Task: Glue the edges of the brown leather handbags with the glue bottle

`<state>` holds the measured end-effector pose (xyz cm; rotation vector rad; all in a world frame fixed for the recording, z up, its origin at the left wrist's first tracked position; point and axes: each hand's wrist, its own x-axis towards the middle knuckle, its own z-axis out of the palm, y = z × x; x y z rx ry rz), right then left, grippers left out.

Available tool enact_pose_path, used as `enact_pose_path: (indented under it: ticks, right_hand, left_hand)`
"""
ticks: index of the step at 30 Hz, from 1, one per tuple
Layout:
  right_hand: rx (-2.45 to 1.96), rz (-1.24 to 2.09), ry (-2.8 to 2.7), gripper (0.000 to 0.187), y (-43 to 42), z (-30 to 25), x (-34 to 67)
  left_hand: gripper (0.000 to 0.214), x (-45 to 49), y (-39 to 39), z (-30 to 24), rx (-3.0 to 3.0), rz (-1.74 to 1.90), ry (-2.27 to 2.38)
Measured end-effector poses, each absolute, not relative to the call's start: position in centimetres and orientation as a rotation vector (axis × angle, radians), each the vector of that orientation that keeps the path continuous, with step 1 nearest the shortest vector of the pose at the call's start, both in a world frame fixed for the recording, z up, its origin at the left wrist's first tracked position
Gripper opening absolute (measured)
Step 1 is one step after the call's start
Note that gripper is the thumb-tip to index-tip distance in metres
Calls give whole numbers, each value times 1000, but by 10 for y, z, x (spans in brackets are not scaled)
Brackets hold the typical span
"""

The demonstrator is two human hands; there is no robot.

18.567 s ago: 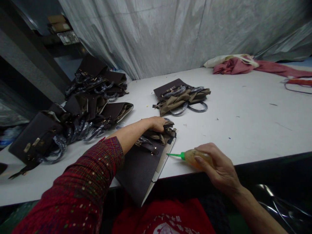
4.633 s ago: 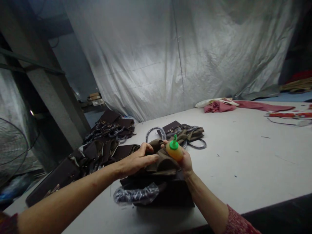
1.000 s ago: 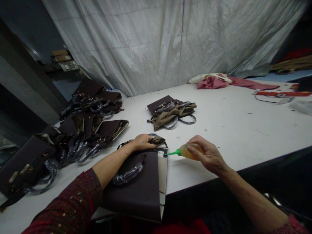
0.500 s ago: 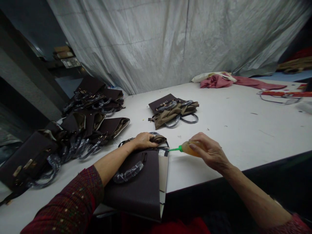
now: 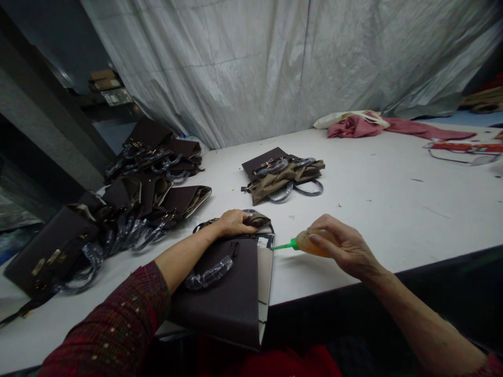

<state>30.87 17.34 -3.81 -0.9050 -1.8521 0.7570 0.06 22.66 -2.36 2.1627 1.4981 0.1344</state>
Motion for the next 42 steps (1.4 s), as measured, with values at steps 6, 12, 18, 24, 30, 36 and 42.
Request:
enact_pose_path:
  ticks: [6, 12, 18, 24, 30, 36, 42]
  right_hand:
    - [-901, 750, -1773, 14, 165, -40, 308]
    - [-839, 797, -1843, 12, 157, -44, 306]
    - [-789, 810, -1911, 10, 149, -48, 311]
    - [-708, 829, -1890, 17, 132, -54, 312]
    - [-696, 799, -1880, 21, 125, -59, 312]
    - [-556, 794, -2015, 20, 116, -58, 310]
    - [-541, 700, -1992, 32, 101, -59, 307]
  left_hand:
    - [39, 1, 227, -23, 2150, 134, 1496]
    - [37, 1, 227, -23, 2157, 138, 1509]
    - [38, 1, 227, -24, 2152, 139, 1522]
    - [39, 1, 228, -23, 2129, 144, 1523]
    - [40, 0, 228, -24, 2122, 159, 1519]
    - [41, -1, 229, -27, 2119, 191, 1510]
    - [37, -2, 231, -28, 2128, 191, 1510]
